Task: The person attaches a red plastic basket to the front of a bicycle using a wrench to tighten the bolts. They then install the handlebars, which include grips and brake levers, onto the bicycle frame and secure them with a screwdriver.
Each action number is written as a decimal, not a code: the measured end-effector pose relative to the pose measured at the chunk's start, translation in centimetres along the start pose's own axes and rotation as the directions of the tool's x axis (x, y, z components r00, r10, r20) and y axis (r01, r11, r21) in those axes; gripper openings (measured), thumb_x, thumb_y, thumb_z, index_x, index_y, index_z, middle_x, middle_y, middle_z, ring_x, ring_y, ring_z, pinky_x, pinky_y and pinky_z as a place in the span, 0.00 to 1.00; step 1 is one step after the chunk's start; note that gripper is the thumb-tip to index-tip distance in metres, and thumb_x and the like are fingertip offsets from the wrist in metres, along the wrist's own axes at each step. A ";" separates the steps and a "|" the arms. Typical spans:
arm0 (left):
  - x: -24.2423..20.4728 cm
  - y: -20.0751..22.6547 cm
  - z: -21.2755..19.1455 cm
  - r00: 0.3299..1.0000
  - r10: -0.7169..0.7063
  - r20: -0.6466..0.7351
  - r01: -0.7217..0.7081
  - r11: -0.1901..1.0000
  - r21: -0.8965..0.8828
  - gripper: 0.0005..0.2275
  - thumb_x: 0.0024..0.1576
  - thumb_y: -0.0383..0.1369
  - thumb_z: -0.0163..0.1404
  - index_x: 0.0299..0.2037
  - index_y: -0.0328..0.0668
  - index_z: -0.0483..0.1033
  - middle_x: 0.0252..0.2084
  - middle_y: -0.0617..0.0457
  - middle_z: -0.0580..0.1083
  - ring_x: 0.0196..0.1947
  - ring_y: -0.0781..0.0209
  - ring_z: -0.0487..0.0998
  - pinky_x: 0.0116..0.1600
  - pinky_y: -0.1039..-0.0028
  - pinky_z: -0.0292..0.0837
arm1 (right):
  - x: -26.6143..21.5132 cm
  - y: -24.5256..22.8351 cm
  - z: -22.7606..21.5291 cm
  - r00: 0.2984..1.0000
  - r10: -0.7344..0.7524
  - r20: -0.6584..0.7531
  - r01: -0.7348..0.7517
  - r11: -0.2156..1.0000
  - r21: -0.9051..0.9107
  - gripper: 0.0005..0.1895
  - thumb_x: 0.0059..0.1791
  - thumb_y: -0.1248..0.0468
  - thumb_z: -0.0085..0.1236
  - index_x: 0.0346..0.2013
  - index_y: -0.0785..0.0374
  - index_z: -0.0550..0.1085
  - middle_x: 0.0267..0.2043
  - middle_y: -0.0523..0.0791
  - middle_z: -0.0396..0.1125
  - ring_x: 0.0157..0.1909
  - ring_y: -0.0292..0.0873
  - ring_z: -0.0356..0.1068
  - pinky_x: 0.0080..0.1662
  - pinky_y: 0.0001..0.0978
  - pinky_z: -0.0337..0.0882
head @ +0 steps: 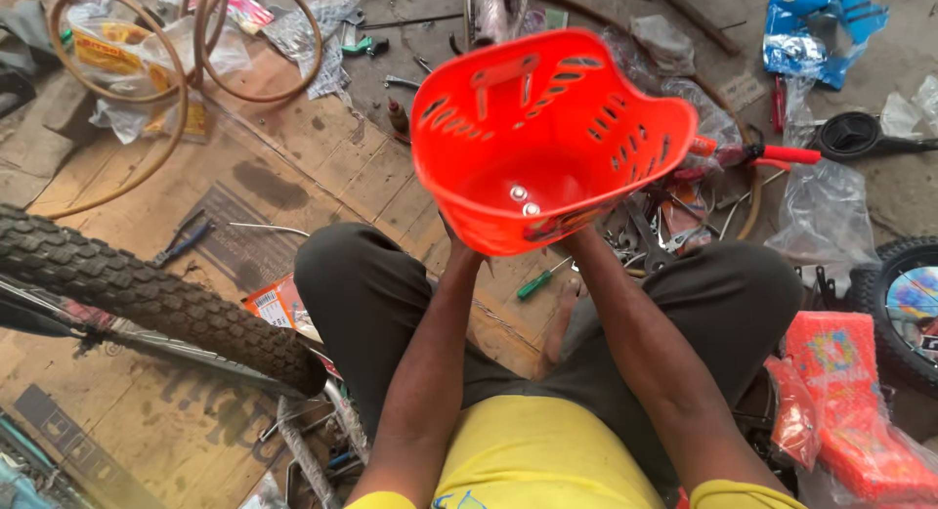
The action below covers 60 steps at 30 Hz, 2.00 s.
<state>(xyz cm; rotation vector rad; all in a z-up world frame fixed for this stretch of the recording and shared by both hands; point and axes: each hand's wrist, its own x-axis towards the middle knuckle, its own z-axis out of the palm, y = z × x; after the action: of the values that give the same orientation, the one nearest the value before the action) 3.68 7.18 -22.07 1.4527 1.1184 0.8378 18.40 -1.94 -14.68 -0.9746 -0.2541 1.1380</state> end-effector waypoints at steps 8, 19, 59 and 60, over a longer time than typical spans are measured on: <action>-2.4 -6.9 -0.4 0.981 -0.083 0.174 0.108 0.984 -0.139 0.22 0.61 0.49 0.47 0.30 0.34 0.78 0.25 0.44 0.76 0.28 0.60 0.75 0.34 0.62 0.70 | -3.7 1.5 -3.2 0.996 0.035 -0.079 -0.043 0.995 -0.096 0.22 0.58 0.43 0.48 0.44 0.59 0.69 0.29 0.45 0.64 0.26 0.41 0.62 0.30 0.40 0.62; -3.3 -10.5 2.2 0.985 0.010 0.172 0.015 0.990 -0.141 0.18 0.58 0.44 0.50 0.30 0.32 0.78 0.22 0.45 0.75 0.25 0.66 0.73 0.30 0.64 0.70 | -7.3 1.8 -10.7 0.957 0.096 -0.274 -0.172 0.949 -0.266 0.21 0.58 0.45 0.50 0.46 0.60 0.71 0.31 0.46 0.66 0.29 0.41 0.64 0.33 0.39 0.63; 0.0 -5.2 1.3 0.995 -0.096 0.021 0.098 0.974 -0.206 0.17 0.62 0.42 0.56 0.28 0.34 0.73 0.25 0.50 0.72 0.26 0.55 0.73 0.32 0.61 0.68 | -9.6 3.5 -10.3 0.935 0.127 -0.330 -0.304 0.766 -0.566 0.18 0.55 0.51 0.56 0.51 0.61 0.76 0.38 0.47 0.72 0.37 0.40 0.70 0.41 0.37 0.69; 0.7 -3.6 0.5 0.992 -0.120 -0.035 0.100 0.932 -0.347 0.17 0.62 0.41 0.57 0.29 0.34 0.73 0.25 0.50 0.72 0.26 0.54 0.73 0.32 0.61 0.68 | -9.7 3.1 -10.4 0.936 0.131 -0.326 -0.306 0.760 -0.574 0.18 0.55 0.52 0.56 0.51 0.61 0.76 0.39 0.47 0.72 0.37 0.40 0.70 0.41 0.37 0.69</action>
<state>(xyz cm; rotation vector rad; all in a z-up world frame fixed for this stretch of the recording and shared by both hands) 3.63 7.69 -25.70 1.0713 1.0240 0.9469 18.60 -15.35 -20.26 -1.7763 -0.3064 1.1382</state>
